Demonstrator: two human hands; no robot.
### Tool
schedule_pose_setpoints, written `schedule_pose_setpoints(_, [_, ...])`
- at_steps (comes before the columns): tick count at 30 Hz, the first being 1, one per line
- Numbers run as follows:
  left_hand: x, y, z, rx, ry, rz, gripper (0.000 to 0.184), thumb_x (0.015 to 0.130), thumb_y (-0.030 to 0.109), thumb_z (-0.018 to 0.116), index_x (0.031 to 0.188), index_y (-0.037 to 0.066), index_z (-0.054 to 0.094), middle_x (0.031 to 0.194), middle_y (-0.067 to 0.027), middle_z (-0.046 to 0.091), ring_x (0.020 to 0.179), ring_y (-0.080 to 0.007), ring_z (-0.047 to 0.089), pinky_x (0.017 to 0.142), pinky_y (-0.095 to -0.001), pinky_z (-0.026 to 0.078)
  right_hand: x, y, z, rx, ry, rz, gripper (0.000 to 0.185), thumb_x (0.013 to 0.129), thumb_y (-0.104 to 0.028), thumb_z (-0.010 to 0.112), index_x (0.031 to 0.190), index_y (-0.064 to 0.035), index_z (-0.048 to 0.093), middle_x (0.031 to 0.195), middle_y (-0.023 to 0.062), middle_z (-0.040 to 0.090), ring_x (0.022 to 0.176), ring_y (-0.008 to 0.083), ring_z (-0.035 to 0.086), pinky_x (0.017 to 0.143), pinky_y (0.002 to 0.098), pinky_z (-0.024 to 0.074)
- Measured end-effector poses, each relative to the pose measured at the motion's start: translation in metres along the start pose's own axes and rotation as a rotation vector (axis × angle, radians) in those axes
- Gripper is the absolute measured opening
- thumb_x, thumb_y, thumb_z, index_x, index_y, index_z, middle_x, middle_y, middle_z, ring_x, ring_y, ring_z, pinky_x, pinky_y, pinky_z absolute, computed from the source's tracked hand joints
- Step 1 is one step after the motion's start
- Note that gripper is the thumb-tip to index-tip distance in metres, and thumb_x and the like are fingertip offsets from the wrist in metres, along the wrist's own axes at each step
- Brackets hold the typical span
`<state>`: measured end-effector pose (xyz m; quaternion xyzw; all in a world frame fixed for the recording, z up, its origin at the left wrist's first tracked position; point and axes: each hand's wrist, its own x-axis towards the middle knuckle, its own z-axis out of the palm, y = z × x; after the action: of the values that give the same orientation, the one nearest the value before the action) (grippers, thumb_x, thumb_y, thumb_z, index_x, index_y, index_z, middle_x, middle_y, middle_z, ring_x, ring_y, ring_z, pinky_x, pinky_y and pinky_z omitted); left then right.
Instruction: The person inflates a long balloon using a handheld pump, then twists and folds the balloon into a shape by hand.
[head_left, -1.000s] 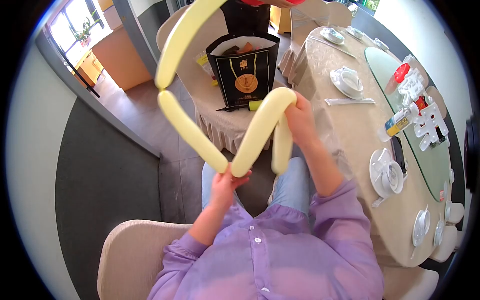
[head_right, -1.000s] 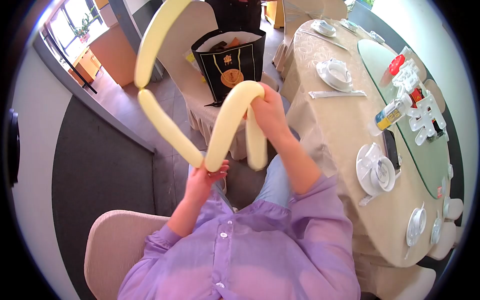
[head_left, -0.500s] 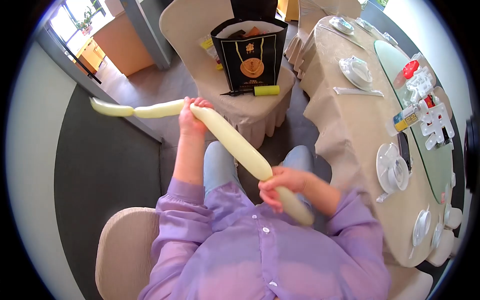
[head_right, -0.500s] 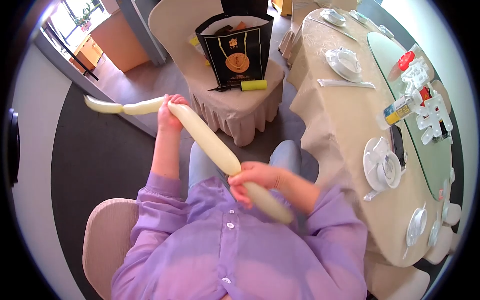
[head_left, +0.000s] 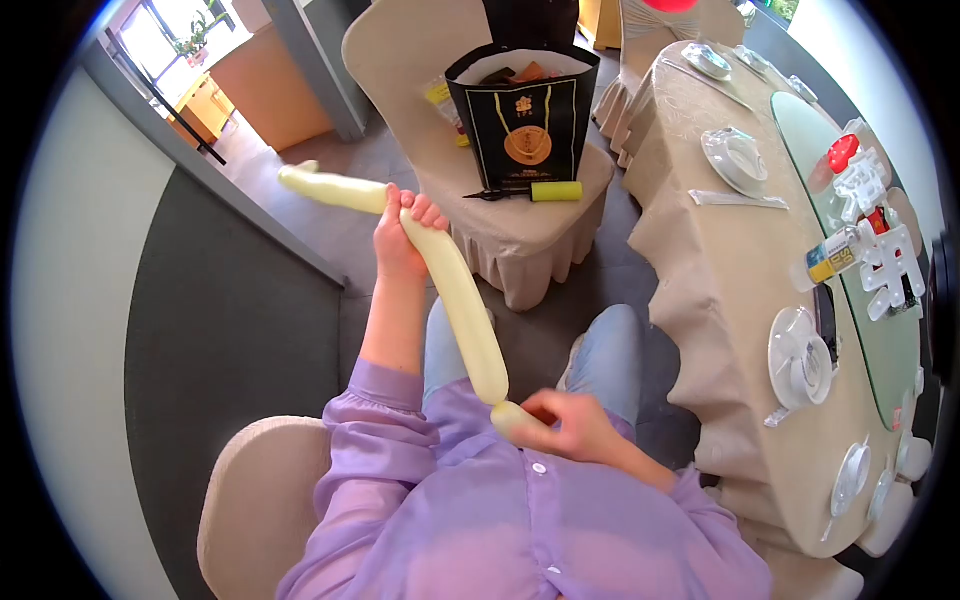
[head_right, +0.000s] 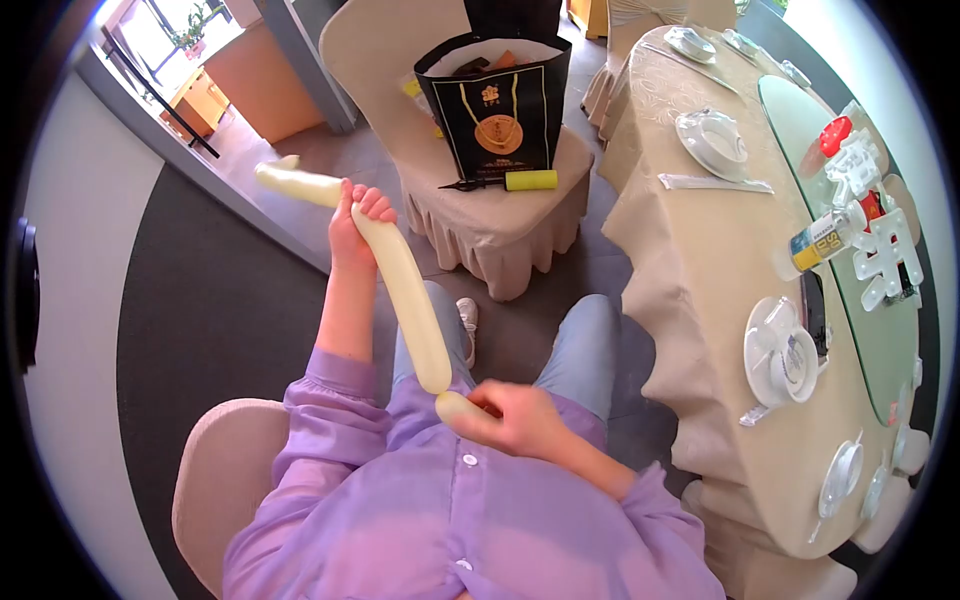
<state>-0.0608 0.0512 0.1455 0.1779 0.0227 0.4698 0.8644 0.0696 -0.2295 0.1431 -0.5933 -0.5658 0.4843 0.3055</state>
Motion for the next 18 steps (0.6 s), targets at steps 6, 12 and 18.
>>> schedule_pose_setpoints(6, [0.001,0.011,0.009,0.163,0.379,0.229,0.032,0.094,0.034,0.038,0.073,0.011,0.04,0.063,-0.0012,0.035,0.058,-0.0146,0.036,0.058,-0.0289,0.037,-0.022,0.036,0.002,0.364,0.302,0.002,0.047,0.08,-0.036,0.06,0.116,-0.007,0.047,0.086,0.0121,0.059,0.065,0.0206,0.059,0.058,0.0311,0.0486])
schedule_pose_setpoints(12, [-0.016,0.002,-0.009,0.221,0.201,0.084,0.032,0.095,0.035,0.037,0.073,0.011,0.04,0.061,-0.0005,0.033,0.056,-0.0136,0.032,0.055,-0.0278,0.033,-0.011,0.047,-0.077,1.594,-0.103,-0.03,0.04,0.089,-0.033,0.041,0.119,-0.0066,0.043,0.092,0.0135,0.057,0.064,0.0144,0.054,0.05,0.0262,0.0467])
schedule_pose_setpoints(18, [-0.041,-0.007,-0.012,0.295,0.129,0.011,0.034,0.096,0.036,0.034,0.073,0.011,0.039,0.059,-0.0002,0.032,0.052,-0.0119,0.029,0.05,-0.026,0.029,0.005,0.016,-0.078,1.772,-0.058,-0.316,0.048,0.092,-0.028,0.037,0.138,-0.0241,0.023,0.109,0.0215,0.051,0.079,0.025,0.057,0.071,0.0328,0.051])
